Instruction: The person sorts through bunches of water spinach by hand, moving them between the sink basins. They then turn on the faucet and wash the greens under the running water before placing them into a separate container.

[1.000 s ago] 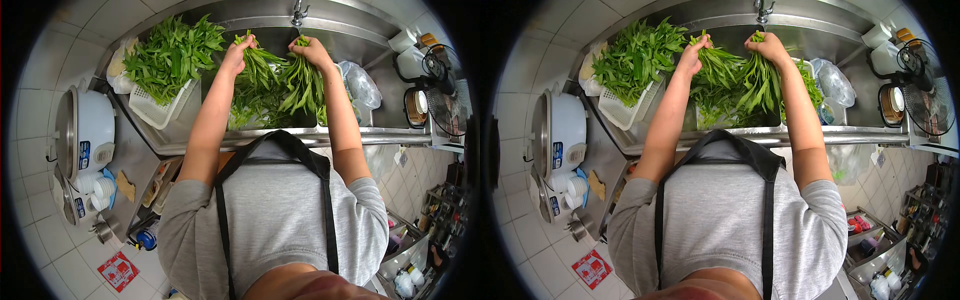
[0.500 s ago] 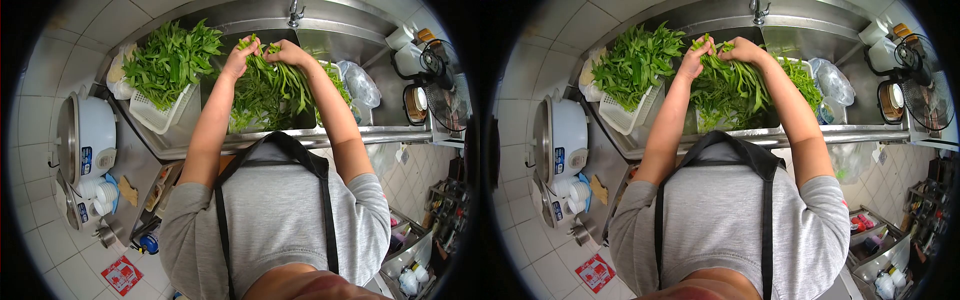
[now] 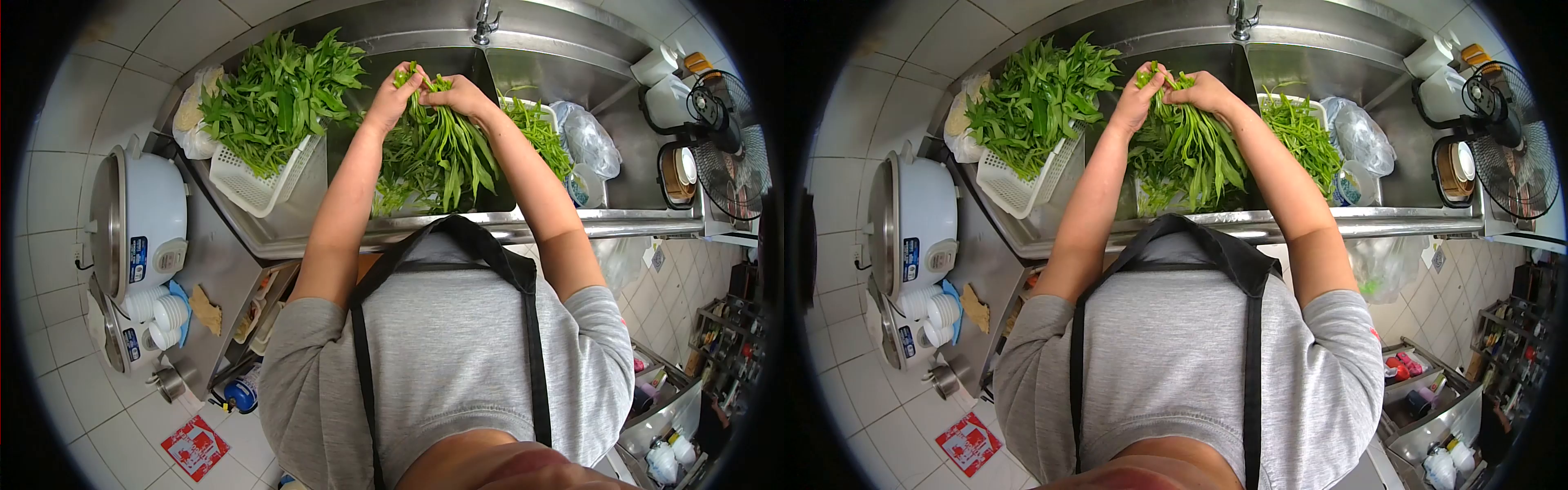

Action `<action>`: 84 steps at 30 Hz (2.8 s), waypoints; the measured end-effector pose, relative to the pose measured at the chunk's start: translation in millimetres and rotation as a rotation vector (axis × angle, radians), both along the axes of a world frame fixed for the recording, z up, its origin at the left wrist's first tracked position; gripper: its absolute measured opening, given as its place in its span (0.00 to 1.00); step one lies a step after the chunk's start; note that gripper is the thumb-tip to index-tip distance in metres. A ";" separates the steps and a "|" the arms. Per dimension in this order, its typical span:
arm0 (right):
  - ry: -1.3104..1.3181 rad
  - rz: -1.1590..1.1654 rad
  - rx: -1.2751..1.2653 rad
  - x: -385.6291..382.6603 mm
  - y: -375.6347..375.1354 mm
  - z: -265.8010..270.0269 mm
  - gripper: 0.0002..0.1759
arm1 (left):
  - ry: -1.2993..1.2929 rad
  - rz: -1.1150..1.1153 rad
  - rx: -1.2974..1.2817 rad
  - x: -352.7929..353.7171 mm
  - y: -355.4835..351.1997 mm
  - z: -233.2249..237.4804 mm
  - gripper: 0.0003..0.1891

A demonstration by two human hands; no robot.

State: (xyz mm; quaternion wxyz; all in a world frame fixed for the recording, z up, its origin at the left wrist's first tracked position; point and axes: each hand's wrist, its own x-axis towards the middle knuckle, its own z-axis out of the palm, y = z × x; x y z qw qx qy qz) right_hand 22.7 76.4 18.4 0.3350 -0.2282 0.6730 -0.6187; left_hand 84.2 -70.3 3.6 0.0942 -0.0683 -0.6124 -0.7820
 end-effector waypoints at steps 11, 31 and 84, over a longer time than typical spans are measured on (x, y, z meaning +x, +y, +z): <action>-0.048 0.082 -0.015 -19.9 39.3 6.0 0.06 | -0.105 0.151 -0.112 6.0 -18.4 13.2 0.09; 0.213 -0.001 -0.022 -38.2 37.6 20.5 0.08 | -0.140 0.158 -0.383 -15.9 11.9 -7.9 0.14; 0.420 0.124 0.258 -23.5 18.2 -5.8 0.13 | -0.371 0.295 -0.207 -20.1 -2.5 -15.3 0.24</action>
